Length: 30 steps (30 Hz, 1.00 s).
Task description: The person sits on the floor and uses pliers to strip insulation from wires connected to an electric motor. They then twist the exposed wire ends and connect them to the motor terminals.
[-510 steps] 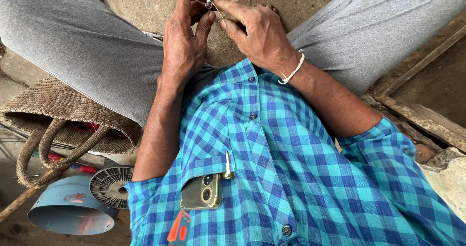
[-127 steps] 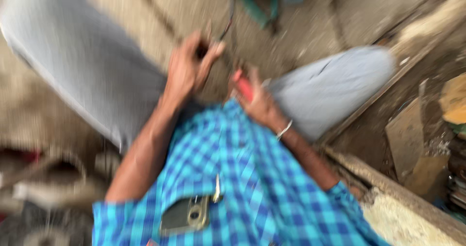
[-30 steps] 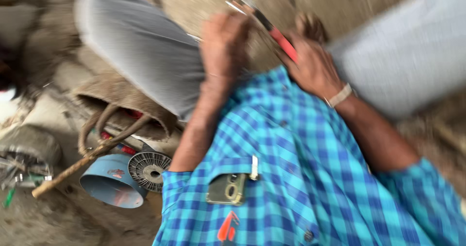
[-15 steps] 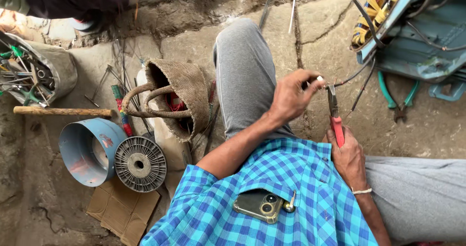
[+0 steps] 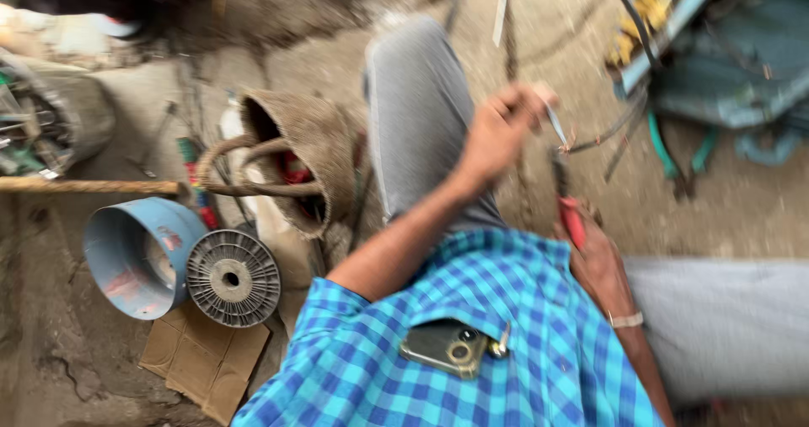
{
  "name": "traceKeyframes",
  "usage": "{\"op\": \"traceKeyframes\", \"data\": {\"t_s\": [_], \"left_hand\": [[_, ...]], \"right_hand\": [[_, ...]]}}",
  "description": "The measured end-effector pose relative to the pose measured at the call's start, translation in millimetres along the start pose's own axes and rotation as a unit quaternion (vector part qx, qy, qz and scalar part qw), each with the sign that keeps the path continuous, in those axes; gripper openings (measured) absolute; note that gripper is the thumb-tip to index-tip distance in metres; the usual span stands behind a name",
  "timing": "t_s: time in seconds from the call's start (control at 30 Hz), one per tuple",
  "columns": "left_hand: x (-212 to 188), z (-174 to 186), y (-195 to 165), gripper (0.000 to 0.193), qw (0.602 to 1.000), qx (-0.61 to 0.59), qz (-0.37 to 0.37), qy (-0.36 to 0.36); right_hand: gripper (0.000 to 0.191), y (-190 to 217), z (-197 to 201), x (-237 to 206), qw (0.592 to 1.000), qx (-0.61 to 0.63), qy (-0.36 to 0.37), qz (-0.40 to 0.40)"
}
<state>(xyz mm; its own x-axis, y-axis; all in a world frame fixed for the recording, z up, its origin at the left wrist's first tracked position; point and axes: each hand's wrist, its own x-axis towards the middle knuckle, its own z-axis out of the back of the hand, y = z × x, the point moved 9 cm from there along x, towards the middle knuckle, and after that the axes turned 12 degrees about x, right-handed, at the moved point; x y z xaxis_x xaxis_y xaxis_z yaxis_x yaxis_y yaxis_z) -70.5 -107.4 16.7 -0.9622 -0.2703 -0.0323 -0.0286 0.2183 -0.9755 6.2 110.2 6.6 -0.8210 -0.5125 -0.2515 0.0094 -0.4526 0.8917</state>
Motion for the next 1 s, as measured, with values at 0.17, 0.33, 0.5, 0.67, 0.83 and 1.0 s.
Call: {"op": "traceKeyframes", "data": {"t_s": [0.17,0.33,0.5,0.67,0.83,1.0], "left_hand": [[-20,18,52,0.038,0.959,-0.215,0.183,0.034],[-37,19,48,0.035,0.948,-0.235,0.210,0.034],[-31,7,31,0.033,0.948,-0.229,0.216,0.054],[-29,1,47,0.040,0.947,-0.214,0.234,0.053],[-29,-7,44,0.040,0.953,-0.198,0.224,0.052],[-26,-4,49,0.034,0.950,-0.208,0.231,0.024]], "right_hand": [[0.045,-4,0,-18,0.999,-0.008,0.020,-0.028],[0.038,-22,36,-32,0.966,-0.154,0.051,-0.202],[0.040,-5,105,-42,0.944,-0.249,0.042,-0.212],[0.037,-78,129,-22,0.864,-0.364,0.128,-0.323],[0.034,-148,111,48,0.906,-0.306,0.078,-0.282],[0.027,-175,98,26,0.879,-0.317,0.207,-0.290]]}}
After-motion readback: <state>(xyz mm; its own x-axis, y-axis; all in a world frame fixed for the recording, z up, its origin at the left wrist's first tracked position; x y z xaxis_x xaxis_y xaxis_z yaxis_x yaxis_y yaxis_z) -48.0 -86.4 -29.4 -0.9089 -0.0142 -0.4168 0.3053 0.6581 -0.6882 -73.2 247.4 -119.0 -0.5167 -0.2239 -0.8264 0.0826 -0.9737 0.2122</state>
